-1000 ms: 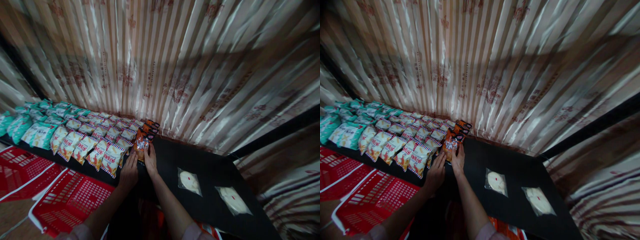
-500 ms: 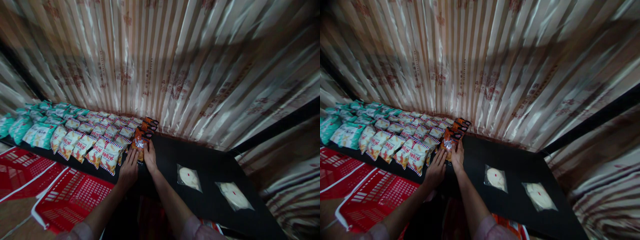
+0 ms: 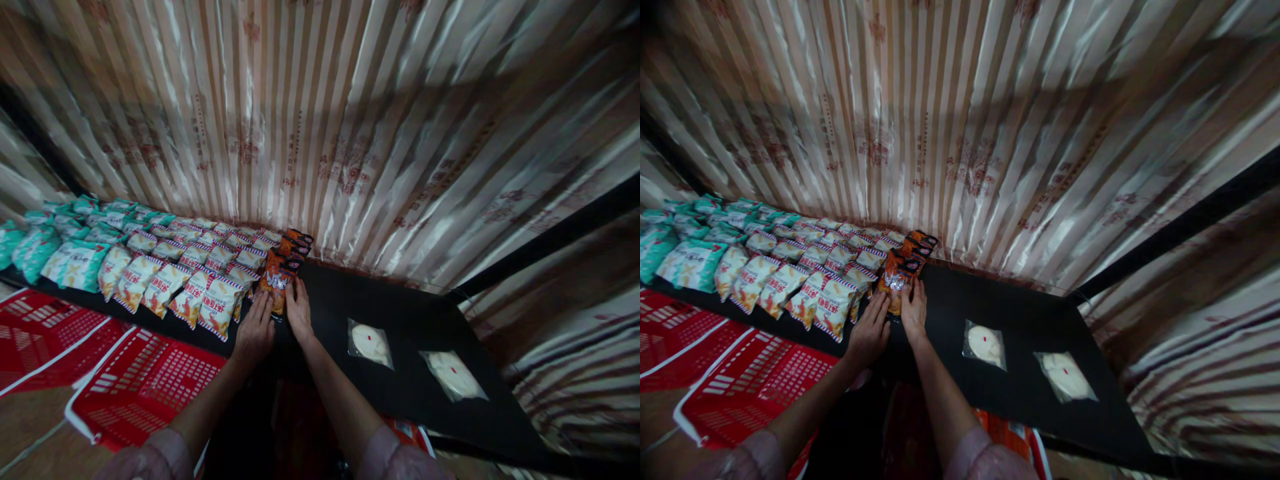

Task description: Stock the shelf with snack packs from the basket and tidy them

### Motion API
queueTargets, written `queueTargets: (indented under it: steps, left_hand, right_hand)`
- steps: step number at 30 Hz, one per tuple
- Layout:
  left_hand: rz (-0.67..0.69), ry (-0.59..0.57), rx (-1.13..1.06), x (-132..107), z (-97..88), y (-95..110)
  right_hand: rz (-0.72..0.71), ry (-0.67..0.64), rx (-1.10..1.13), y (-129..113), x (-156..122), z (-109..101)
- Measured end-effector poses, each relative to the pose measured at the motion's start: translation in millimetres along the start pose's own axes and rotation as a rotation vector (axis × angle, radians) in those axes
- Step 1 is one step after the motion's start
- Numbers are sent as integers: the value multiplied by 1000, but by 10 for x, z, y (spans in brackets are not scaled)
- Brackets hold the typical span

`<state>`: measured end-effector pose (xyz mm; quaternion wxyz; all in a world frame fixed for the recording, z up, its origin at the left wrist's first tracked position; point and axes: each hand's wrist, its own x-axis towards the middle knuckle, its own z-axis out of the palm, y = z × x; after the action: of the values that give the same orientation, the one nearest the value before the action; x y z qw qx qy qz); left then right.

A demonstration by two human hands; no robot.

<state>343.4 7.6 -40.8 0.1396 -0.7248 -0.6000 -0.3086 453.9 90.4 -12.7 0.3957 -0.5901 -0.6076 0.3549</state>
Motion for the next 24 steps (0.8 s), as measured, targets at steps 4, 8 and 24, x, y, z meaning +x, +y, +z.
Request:
queueTargets:
  steps: [4,8,24]
  left_hand:
    - [1,11,-41,-12,-31,-3]
    - [23,23,-57,-39,-66,-17]
    - [159,-266,-131,-205,-296,367]
  right_hand:
    - [17,54,10,59,-219,-66]
    - [21,69,-10,145,-388,-106]
    - [-66,54,-128,310,-1012,-424]
